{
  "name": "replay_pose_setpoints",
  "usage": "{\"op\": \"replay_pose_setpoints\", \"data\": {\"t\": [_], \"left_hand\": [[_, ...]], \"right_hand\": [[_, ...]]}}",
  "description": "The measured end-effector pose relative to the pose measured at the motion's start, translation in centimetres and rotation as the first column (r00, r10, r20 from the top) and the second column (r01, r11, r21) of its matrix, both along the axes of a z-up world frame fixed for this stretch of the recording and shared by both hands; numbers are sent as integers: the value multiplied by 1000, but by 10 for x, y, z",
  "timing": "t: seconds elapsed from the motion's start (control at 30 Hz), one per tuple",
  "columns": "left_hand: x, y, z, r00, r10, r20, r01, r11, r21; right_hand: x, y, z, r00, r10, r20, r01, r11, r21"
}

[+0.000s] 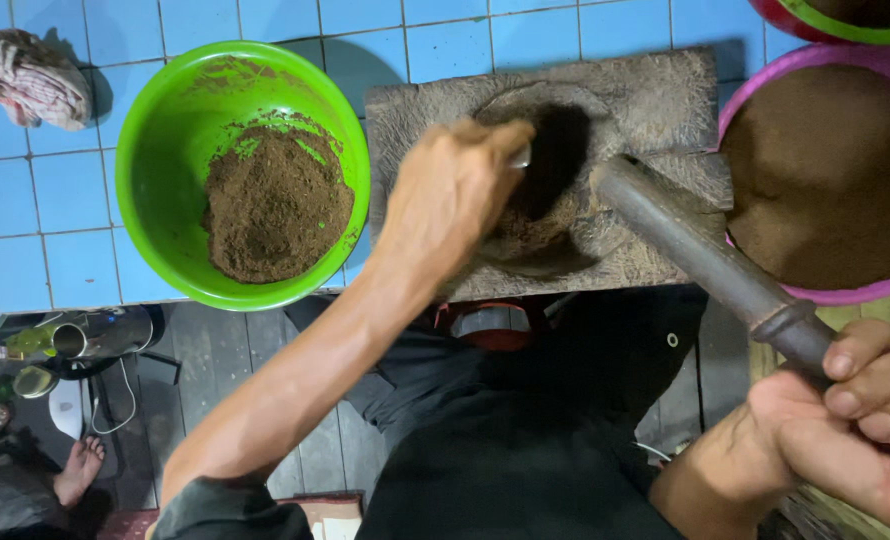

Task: The person uses a pestle to grind a dark brown substance in a stone mortar while holding a small metal scoop. The ground material is periodically transferred into a green bowl. The person continues grinding and transferring the substance throughout the clip.

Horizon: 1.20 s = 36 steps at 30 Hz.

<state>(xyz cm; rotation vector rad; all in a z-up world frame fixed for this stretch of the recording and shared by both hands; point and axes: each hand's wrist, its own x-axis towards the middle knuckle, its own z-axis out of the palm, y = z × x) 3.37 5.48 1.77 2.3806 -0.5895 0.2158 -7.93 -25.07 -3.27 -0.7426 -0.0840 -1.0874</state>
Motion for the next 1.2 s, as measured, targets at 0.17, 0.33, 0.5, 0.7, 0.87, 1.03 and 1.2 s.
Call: {"op": "replay_pose_setpoints", "data": {"t": [0.17, 0.33, 0.5, 0.7, 0.87, 1.03, 1.2], "left_hand": [[2, 5, -39, 997, 9, -72, 12, 957, 291], [2, 11, -15, 1000, -5, -16, 8, 987, 160], [-4, 2, -31, 998, 14, -55, 0, 970, 244], [-4, -6, -29, 997, -3, -74, 9, 997, 74], [-23, 0, -9, 991, -88, -100, 94, 994, 56], [-15, 0, -25, 986, -100, -133, 116, 987, 113], [5, -9, -17, 994, -106, 4, 105, 993, 61]], "right_hand": [[0, 10, 16, 998, 59, -11, -58, 991, 119], [-1, 8, 17, 997, 74, -15, -72, 992, 99], [2, 16, 25, 999, 34, -9, -32, 992, 123], [2, 16, 25, 995, 67, -70, -66, 998, 23], [1, 15, 26, 987, 88, -132, -94, 995, -35], [2, 26, 34, 990, 68, -121, -71, 997, -26], [4, 27, 33, 989, 43, -140, -52, 997, -59]]}}
